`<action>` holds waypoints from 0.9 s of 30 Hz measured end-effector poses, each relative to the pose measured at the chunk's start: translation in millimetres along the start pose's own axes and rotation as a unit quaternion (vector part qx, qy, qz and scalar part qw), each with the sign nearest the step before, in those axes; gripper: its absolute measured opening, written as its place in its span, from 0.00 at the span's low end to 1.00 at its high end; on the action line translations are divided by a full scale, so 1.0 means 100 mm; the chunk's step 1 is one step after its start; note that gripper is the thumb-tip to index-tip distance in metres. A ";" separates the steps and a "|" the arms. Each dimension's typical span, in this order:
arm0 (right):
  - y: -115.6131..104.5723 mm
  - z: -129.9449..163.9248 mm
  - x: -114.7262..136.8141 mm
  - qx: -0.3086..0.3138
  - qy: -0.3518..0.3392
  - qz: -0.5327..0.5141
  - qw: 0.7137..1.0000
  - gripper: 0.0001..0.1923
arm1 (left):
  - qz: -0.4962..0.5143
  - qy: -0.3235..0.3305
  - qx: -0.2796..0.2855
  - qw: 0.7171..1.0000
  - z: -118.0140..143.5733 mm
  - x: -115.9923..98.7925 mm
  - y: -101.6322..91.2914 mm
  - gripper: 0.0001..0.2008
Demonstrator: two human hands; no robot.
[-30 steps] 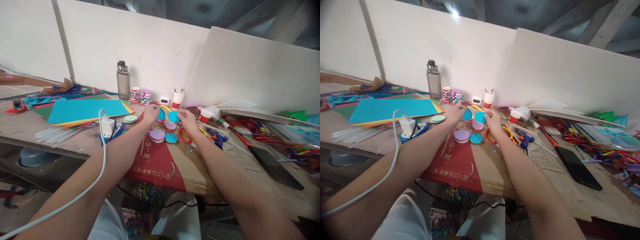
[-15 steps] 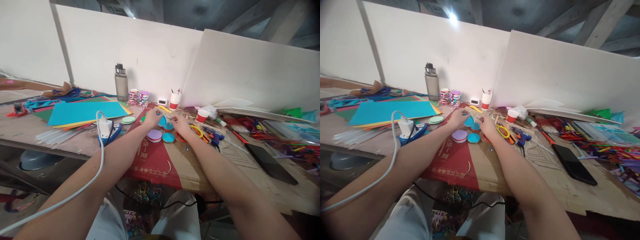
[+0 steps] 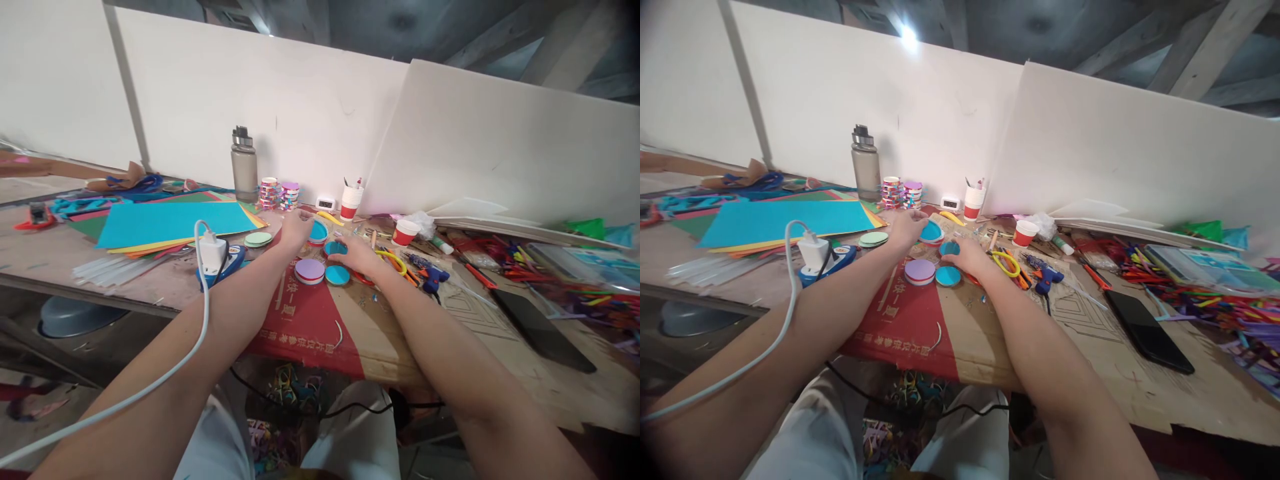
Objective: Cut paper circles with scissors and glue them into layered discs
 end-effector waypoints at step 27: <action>-0.39 0.06 0.15 -0.193 -0.068 -0.117 0.972 0.29 | 0.250 -0.125 0.200 0.939 0.26 0.08 0.50 0.09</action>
Point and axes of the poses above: each hand's wrist, its own z-axis away from the middle knuckle, its own y-axis out of the palm, x = y × z, the point moved 9 cm from there along -z, towards the middle knuckle, and after that the axes turned 14 degrees about z, right-handed, at the moved point
